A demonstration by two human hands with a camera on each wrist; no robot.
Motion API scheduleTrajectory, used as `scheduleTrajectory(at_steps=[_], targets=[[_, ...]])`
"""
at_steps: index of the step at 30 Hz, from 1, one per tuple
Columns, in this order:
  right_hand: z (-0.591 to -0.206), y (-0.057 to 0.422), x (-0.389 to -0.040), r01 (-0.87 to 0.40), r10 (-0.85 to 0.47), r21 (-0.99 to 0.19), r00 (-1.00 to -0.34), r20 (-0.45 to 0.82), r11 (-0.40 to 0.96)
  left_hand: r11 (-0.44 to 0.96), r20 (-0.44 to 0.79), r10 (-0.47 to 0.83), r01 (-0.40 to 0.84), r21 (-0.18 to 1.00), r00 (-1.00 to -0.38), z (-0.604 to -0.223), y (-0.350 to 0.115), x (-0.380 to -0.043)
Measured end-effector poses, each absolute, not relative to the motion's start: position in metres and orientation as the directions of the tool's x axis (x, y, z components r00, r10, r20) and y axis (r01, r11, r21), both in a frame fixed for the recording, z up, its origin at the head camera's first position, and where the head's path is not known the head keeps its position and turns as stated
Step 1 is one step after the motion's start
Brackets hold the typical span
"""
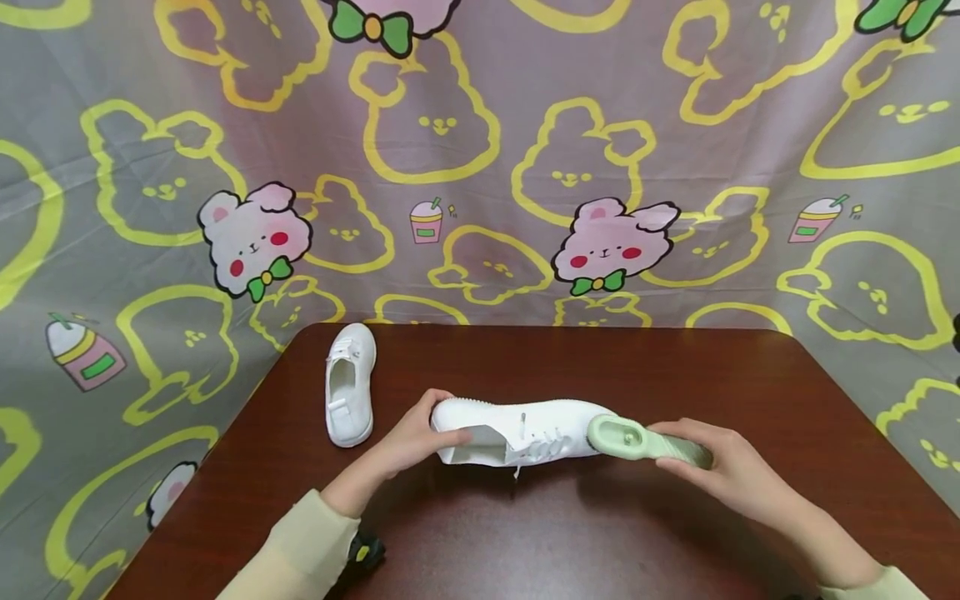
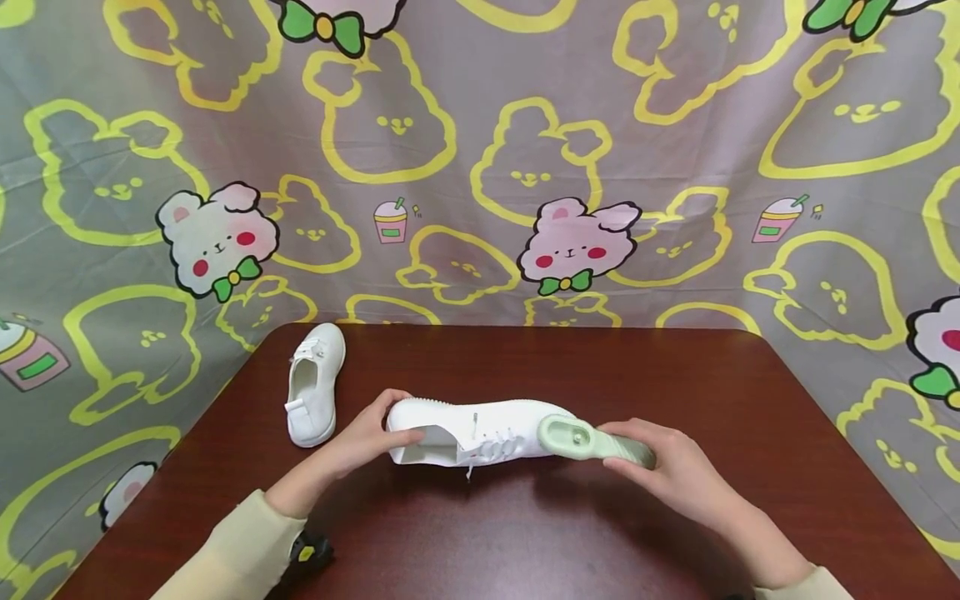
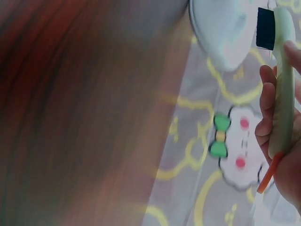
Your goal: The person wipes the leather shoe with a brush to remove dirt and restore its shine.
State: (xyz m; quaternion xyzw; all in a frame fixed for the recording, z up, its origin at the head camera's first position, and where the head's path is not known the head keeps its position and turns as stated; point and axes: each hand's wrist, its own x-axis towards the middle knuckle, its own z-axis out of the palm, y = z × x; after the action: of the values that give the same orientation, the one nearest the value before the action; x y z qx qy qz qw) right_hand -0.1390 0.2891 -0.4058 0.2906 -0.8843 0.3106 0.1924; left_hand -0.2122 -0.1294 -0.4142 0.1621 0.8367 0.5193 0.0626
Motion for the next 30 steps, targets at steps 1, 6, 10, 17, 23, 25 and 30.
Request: scheduleTrajectory(at_steps=[1,6,10,17,23,25,30], targets=[[-0.406,0.283,-0.140,-0.658,-0.419,-0.422,-0.737,0.531,0.623,0.409,0.068,0.335,0.210,0.888,-0.940,-0.414,-0.129,-0.212],[-0.407,0.268,-0.146,-0.698,-0.468,-0.358,-0.695,0.546,0.620,0.413,0.063,0.327,0.203,0.888,-0.943,-0.415,-0.128,-0.212],[-0.409,0.278,-0.149,-0.675,-0.453,-0.370,-0.718,0.529,0.638,0.425,0.066,0.343,0.217,0.879,-0.937,-0.415,-0.127,-0.212],[-0.410,0.313,-0.149,-0.570,-0.350,-0.439,-0.800,0.487,0.694,0.405,0.148,0.409,0.324,0.855,-0.901,-0.414,-0.130,-0.210],[-0.407,0.326,-0.145,-0.468,-0.248,-0.453,-0.851,0.464,0.759,0.420,0.195,0.471,0.413,0.808,-0.860,-0.416,-0.131,-0.209],[-0.405,0.321,-0.142,-0.480,-0.256,-0.470,-0.848,0.463,0.740,0.437,0.206,0.477,0.434,0.788,-0.854,-0.416,-0.131,-0.208],[-0.401,0.293,-0.138,-0.604,-0.370,-0.469,-0.783,0.500,0.645,0.435,0.213,0.481,0.442,0.785,-0.851,-0.413,-0.131,-0.207]])
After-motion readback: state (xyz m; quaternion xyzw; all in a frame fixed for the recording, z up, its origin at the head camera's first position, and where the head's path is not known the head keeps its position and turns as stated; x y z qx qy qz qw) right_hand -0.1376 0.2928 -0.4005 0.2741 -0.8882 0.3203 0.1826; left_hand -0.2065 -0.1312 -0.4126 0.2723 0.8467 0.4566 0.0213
